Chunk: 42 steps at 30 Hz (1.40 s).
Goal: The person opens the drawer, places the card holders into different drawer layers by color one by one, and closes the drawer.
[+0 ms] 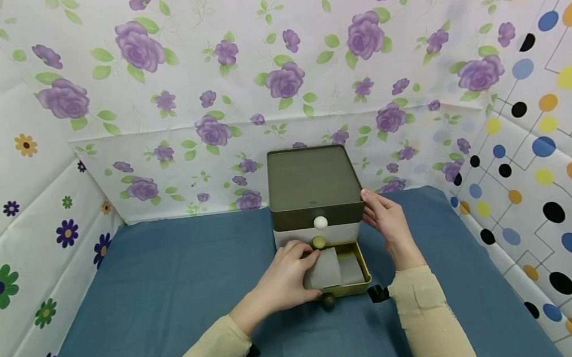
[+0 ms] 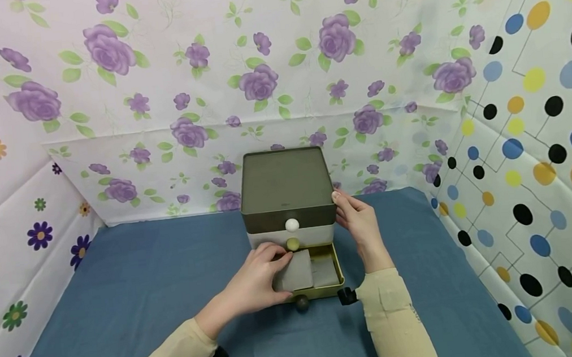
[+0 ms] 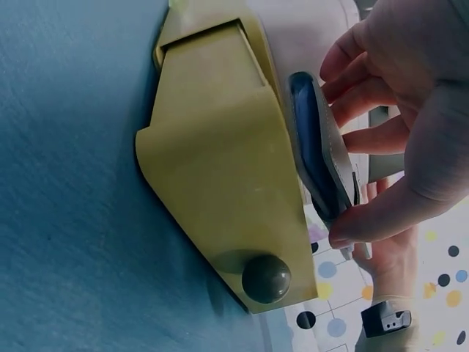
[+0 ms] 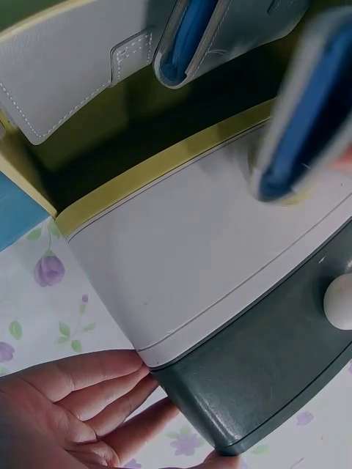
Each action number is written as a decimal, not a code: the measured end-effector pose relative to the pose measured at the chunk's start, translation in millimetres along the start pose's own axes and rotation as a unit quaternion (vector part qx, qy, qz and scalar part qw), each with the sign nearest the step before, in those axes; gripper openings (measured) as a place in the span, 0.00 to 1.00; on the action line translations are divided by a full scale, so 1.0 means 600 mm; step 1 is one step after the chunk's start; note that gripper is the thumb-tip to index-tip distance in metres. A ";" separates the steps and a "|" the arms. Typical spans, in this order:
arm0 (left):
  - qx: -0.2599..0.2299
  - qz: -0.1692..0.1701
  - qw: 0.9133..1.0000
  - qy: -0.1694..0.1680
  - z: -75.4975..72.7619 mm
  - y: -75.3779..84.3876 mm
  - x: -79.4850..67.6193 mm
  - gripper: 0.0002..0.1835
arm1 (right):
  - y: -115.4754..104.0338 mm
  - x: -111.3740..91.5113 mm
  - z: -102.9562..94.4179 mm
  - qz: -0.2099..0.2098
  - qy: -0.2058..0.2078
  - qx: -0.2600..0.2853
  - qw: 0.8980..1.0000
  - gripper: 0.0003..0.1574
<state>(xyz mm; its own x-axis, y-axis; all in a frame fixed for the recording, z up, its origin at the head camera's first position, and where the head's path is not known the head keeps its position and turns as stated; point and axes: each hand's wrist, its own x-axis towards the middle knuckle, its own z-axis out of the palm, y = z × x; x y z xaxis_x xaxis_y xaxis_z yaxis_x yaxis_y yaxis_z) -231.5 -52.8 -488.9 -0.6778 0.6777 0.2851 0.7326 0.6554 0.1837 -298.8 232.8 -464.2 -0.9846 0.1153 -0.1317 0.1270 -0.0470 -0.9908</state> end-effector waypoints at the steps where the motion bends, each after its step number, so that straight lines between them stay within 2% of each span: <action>1: 0.001 0.000 1.000 -0.002 0.002 0.000 0.002 0.44 | 0.000 0.000 0.000 0.000 0.000 0.001 1.000 0.49; 14: -0.004 -0.007 1.000 -0.013 0.018 -0.004 0.011 0.43 | 0.001 0.002 0.000 -0.005 0.003 -0.004 1.000 0.49; 26: 0.013 -0.010 1.000 0.012 0.026 -0.011 0.007 0.37 | 0.002 0.002 -0.001 -0.007 0.002 -0.007 1.000 0.49; 35: 0.008 -0.011 0.999 0.036 0.032 -0.012 -0.001 0.32 | 0.001 -0.002 -0.002 -0.004 0.004 -0.003 1.000 0.48; 39: -0.032 -0.038 0.997 0.059 0.032 -0.012 -0.007 0.29 | 0.001 -0.003 -0.002 -0.004 0.003 -0.004 1.000 0.49; 42: -0.105 -0.079 0.988 0.088 0.034 -0.011 -0.017 0.25 | 0.001 -0.001 -0.001 -0.005 0.000 -0.006 1.000 0.49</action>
<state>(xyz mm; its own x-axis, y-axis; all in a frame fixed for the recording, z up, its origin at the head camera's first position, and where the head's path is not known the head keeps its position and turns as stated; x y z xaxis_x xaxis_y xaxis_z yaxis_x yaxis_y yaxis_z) -230.7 -56.9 -512.3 -0.7764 0.4929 0.3927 0.6284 0.6524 0.4236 -298.1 233.1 -464.7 -0.9857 0.1162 -0.1222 0.1192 -0.0331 -0.9923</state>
